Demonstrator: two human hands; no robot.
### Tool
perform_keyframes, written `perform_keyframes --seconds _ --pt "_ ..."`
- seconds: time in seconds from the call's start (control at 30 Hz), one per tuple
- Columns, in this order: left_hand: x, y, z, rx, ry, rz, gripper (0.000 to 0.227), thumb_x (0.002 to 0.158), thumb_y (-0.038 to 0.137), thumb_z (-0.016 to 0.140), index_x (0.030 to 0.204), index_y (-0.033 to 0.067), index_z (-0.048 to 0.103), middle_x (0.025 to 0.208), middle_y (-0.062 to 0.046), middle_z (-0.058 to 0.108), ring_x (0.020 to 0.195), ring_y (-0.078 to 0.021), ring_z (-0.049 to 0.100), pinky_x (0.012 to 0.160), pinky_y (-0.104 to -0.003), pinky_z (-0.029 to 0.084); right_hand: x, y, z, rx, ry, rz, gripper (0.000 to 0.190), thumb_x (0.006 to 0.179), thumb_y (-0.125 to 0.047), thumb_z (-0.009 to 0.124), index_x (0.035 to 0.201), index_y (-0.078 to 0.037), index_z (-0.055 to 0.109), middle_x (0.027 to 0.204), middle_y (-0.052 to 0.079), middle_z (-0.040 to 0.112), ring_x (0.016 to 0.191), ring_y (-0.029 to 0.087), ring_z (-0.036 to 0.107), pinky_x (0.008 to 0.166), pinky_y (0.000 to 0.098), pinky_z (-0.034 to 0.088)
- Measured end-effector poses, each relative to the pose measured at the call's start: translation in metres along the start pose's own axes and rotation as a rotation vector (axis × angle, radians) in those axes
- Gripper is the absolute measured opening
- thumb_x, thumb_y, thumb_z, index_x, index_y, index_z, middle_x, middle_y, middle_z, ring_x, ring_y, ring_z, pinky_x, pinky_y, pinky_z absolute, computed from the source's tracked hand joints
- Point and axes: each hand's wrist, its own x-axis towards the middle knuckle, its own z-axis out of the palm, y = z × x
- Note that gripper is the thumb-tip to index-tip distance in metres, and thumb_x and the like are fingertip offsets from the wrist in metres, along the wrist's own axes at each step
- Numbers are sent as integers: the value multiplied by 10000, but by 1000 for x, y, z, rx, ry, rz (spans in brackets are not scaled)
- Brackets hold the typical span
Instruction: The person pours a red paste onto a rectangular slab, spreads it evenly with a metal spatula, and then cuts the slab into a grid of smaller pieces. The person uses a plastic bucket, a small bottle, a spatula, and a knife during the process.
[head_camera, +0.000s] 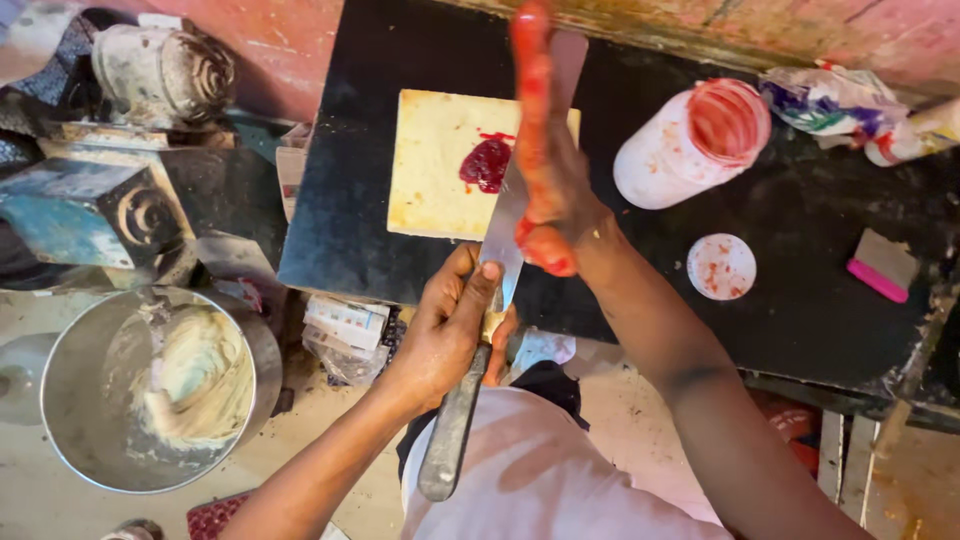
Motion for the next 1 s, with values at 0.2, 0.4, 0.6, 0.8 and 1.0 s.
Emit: perform_keyframes --seconds 0.2,0.4,0.6,0.8,1.0 --pt "-3 17 -22 -30 54 -23 291 1068 372 450 1099 84 484 582 -54 519 339 -150 488 354 -279 420 -3 13 29 -53 -249 -99 1068 899 -895 122 1719 -232 -40 1763 99 -79 1636 236 -51 1348 459 -60" --pt "12 19 -21 -176 71 -41 296 1073 376 465 1083 81 467 588 -54 515 335 -153 484 337 -287 417 -35 41 32 -137 -219 -186 802 1082 -628 138 1707 -129 77 1764 120 46 1650 297 69 1355 539 52" --pt "31 15 -10 -194 70 -2 283 1082 366 462 1055 85 458 584 -62 514 334 -153 484 332 -279 413 -57 42 25 -230 89 -143 361 1061 5 593 1419 -7 554 1544 195 488 1469 409 477 1269 566 378" --pt "59 10 -12 -182 115 18 273 1085 348 464 1009 86 455 596 -60 527 348 -151 483 337 -282 416 -62 33 22 -224 380 2 179 959 39 782 1112 -29 718 1228 108 736 1132 314 736 1025 377 594" --pt "71 -6 -36 10 130 31 286 1096 355 451 981 93 448 599 -68 541 351 -161 491 349 -287 436 -24 36 -17 1429 815 416 423 799 -315 837 1170 -183 680 1182 23 700 1176 245 626 1006 390 529"
